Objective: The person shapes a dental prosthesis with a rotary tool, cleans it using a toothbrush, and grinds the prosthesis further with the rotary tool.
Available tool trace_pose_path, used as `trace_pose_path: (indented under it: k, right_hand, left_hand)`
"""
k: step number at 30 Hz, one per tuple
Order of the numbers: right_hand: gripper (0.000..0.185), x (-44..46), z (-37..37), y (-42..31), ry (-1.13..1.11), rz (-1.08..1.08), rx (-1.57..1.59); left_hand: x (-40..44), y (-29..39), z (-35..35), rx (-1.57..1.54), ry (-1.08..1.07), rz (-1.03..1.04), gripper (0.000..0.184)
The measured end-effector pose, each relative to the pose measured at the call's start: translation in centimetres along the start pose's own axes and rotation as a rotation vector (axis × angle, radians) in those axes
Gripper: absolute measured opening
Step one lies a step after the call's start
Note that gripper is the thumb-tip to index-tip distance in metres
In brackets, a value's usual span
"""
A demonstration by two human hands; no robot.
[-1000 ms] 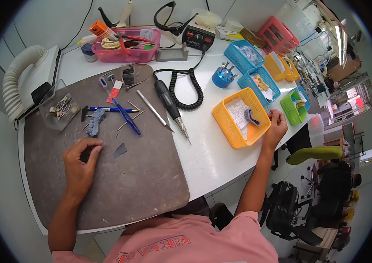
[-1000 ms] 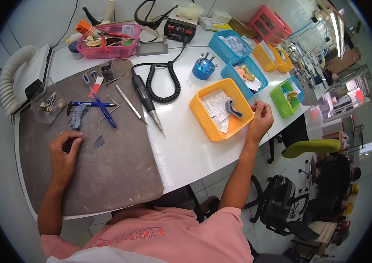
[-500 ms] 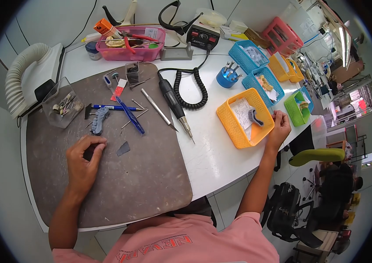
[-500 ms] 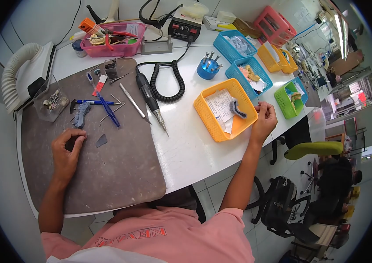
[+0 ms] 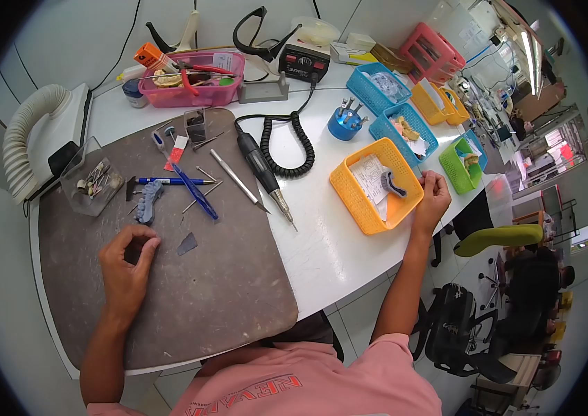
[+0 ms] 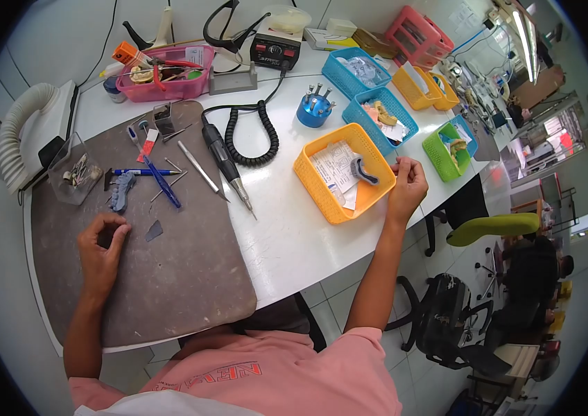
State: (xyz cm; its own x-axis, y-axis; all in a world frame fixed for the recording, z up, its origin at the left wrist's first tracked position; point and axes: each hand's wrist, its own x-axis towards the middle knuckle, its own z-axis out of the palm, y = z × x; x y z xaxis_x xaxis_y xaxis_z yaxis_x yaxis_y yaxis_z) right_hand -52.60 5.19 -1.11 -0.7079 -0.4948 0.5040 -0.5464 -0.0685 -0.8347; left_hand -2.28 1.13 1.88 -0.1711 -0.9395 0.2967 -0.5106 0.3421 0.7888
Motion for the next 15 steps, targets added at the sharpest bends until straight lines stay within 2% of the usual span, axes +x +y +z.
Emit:
trace_pose_path:
  k: [15]
  right_hand:
    - [0.023, -0.2, 0.2, -0.9, 0.021, 0.021, -0.004]
  left_hand:
    - [0.0, 0.0, 0.1, -0.021, -0.013, -0.016, 0.005]
